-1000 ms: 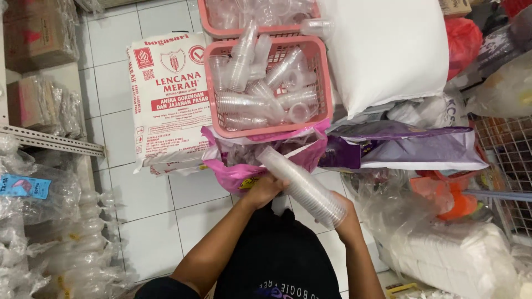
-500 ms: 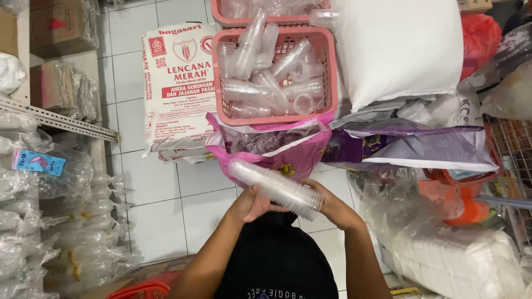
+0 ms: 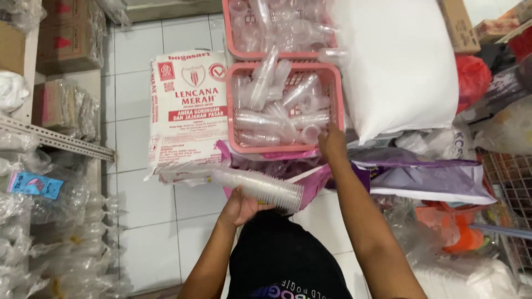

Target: The person picks up stacks of clear plastic cups from a pink basket and places them into a pink plastic bag. They repeat this process multiple times, handling the cups by hand without using any tools.

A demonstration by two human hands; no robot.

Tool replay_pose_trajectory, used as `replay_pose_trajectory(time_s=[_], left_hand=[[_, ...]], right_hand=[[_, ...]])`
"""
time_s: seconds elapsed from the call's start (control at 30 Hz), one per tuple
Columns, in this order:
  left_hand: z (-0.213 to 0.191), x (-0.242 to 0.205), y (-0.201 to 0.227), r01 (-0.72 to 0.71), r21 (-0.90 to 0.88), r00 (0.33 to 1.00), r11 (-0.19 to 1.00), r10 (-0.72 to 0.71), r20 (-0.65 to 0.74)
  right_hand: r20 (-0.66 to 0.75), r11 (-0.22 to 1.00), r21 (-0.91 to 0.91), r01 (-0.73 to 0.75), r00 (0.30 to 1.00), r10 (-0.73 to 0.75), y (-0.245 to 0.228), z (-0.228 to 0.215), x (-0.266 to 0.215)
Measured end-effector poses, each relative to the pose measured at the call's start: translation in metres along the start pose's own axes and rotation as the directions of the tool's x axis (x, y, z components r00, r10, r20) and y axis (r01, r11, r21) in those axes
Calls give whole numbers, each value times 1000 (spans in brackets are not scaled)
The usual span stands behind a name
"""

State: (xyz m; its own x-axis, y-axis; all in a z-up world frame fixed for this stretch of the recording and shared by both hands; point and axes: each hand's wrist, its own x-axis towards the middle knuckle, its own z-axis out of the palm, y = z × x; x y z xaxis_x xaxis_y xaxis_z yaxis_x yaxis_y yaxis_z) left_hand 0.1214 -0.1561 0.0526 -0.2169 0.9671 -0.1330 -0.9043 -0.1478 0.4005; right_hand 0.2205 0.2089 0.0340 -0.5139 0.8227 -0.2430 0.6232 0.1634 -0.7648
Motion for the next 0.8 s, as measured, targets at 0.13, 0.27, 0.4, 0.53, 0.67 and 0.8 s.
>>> replay_pose_trajectory(time_s=[0.13, 0.27, 0.4, 0.53, 0.67, 0.8], left_hand=[[-4, 22, 20, -5, 3, 999, 1000, 5, 42], [-6, 42, 32, 73, 69, 997, 995, -73, 2], [-5, 64, 40, 123, 52, 992, 991, -125, 29], [-12, 98, 43, 140, 29, 986, 990, -142, 84], [-10, 113, 49, 126, 67, 984, 990, -133, 118], [-15, 129, 52, 121, 63, 984, 991, -128, 123]], right_hand=[[-70, 917, -287, 276, 949, -307, 30, 30, 40], [-73, 886, -346, 308, 933, -353, 48, 46, 43], [-92, 924, -332, 192, 968, -234, 49, 45, 45], [-101, 927, -293, 232, 957, -271, 45, 42, 45], [-170, 965, -145, 217, 956, -240, 33, 27, 30], [-72, 979, 197, -45, 996, 61, 5, 5, 19]])
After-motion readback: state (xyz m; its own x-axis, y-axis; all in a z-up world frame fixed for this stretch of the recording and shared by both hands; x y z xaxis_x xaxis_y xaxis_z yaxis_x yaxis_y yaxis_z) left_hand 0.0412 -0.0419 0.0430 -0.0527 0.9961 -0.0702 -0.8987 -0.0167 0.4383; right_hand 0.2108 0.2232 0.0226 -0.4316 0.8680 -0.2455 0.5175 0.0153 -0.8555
